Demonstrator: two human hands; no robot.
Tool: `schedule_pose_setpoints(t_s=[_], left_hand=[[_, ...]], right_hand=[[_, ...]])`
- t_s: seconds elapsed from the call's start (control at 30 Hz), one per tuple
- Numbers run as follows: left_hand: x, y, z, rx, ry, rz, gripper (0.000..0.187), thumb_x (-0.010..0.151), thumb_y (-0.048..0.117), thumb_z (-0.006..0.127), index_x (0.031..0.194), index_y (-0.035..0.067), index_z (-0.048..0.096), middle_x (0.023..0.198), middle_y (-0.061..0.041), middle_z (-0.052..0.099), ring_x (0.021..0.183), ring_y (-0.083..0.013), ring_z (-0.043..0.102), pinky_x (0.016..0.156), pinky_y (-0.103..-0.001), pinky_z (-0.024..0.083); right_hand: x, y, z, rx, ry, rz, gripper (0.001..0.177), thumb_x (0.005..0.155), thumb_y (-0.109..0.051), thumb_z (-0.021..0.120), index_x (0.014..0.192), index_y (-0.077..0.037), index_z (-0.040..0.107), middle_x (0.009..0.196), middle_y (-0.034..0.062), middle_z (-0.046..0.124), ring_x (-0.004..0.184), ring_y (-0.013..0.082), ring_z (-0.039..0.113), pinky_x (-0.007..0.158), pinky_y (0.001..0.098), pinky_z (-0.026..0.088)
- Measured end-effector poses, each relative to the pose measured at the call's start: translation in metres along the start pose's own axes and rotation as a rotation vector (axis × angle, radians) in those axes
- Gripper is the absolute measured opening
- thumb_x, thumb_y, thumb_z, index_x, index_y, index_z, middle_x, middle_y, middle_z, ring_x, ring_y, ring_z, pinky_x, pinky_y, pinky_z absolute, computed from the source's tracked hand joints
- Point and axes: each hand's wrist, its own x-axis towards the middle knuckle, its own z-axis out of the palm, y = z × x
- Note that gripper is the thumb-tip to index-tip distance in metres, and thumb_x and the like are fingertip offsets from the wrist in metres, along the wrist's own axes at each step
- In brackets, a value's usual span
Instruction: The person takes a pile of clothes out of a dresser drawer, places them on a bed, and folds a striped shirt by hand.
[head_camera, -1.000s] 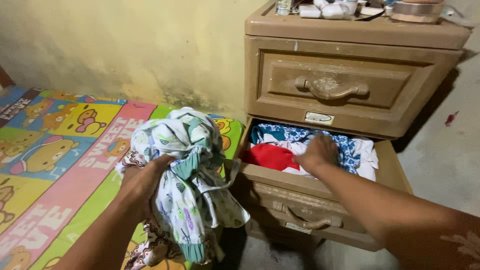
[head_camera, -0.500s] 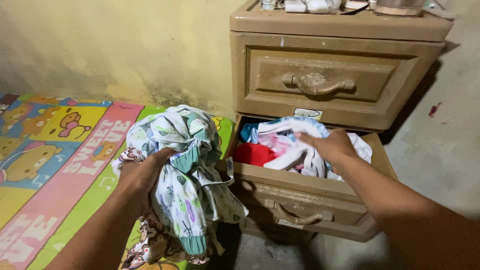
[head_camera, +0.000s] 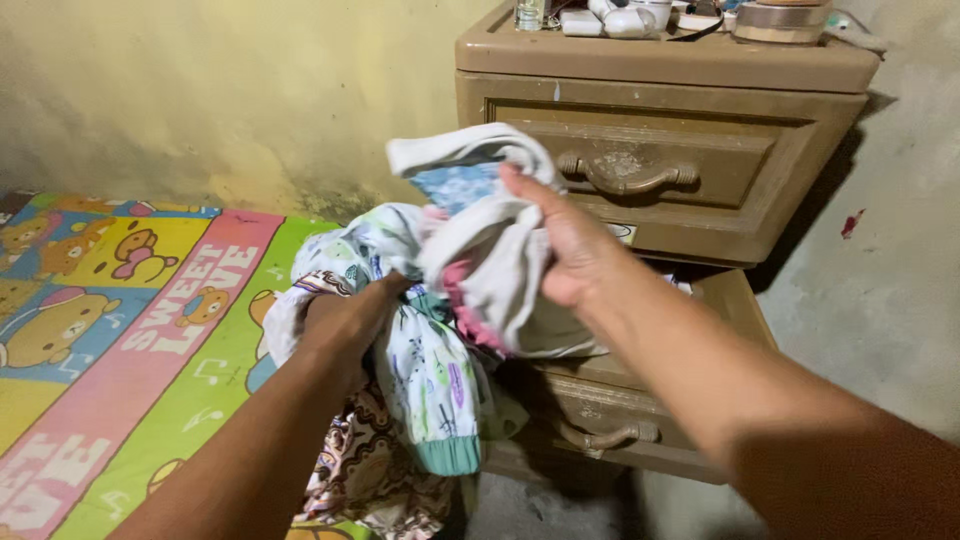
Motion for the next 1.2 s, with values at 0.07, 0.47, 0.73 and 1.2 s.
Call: schedule_pose_setpoints(t_s=[0.07, 0.47, 0.73, 1.2], left_hand=[[0.003, -0.003, -0.006, -0.192, -0.164, 0.009, 0.095, 0.077, 0.07, 0.065, 0.142, 0.002, 0.059, 0.137, -0.023, 0.064, 0.121, -0.0431, 0.065, 0.098, -0.063, 0.049], [-0.05, 0.03, -0.018, -0.192, -0.531, 0.096, 0.093, 0.066, 0.074, 0.061, 0.142, 0.021, 0.058, 0.144, -0.013, 0.063, 0.132, -0.0328, 0.059, 0.11, -0.057, 0.043], [-0.002, 0.007, 0.008, -0.004, -0.136, 0.009, 0.087, 0.083, 0.064, 0.079, 0.125, -0.01, 0.064, 0.126, -0.024, 0.063, 0.109, -0.0362, 0.062, 0.082, -0.054, 0.05], [-0.016, 0.007, -0.002, -0.411, -0.239, 0.217, 0.038, 0.083, 0.023, 0.076, 0.119, 0.008, 0.074, 0.1, -0.008, 0.074, 0.077, -0.0201, 0.07, 0.065, -0.039, 0.058]], right_hand=[[-0.001, 0.014, 0.019, -0.004, 0.022, 0.03, 0.047, 0.084, -0.031, 0.075, 0.119, -0.003, 0.064, 0.108, 0.0199, 0.078, 0.098, 0.033, 0.077, 0.089, 0.0503, 0.064], [-0.039, 0.044, 0.039, -0.511, -0.071, -0.048, 0.026, 0.08, -0.012, 0.074, 0.103, -0.001, 0.072, 0.089, 0.0094, 0.072, 0.074, 0.0182, 0.067, 0.062, 0.035, 0.054], [-0.039, 0.037, -0.007, -0.256, -0.037, -0.024, 0.016, 0.078, -0.009, 0.071, 0.09, 0.001, 0.072, 0.089, 0.0091, 0.075, 0.084, 0.0185, 0.069, 0.085, 0.035, 0.056], [0.042, 0.061, -0.209, -0.984, 0.378, 0.343, 0.092, 0.084, -0.086, 0.057, 0.156, -0.03, 0.044, 0.149, 0.009, 0.053, 0.138, 0.0283, 0.044, 0.107, 0.0612, 0.036]])
